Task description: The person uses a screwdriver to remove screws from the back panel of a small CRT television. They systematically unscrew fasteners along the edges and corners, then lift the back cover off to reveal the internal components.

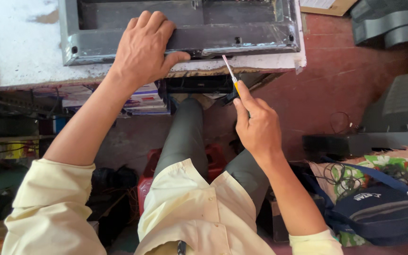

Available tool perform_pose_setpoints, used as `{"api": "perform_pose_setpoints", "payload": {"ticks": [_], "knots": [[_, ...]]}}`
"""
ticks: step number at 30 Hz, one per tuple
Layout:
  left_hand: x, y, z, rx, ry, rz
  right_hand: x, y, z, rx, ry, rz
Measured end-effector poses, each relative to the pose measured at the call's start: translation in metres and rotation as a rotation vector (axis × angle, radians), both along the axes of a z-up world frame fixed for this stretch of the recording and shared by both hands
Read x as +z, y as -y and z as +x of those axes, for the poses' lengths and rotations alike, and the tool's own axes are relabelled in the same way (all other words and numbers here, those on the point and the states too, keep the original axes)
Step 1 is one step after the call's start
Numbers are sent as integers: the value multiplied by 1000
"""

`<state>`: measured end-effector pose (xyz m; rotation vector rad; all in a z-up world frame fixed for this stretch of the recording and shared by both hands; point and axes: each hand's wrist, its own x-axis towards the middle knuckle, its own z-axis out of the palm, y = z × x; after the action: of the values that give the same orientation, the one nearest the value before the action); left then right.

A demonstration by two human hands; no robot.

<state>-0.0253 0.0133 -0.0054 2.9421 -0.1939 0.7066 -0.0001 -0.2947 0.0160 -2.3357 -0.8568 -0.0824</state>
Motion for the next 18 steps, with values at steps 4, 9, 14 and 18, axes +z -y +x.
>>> {"api": "perform_pose_setpoints", "payload": {"ticks": [4, 9, 14, 18], "knots": [[-8, 1, -4, 41, -11, -33, -10, -13, -1, 12, 13, 7], [-11, 7, 2, 56, -9, 19, -15, -21, -2, 17, 42, 34], [-13, 9, 5, 63, 14, 59, -13, -26, -4, -19, 34, -25], [-15, 8, 7, 60, 6, 90, -3, -35, -11, -57, 43, -112]]}}
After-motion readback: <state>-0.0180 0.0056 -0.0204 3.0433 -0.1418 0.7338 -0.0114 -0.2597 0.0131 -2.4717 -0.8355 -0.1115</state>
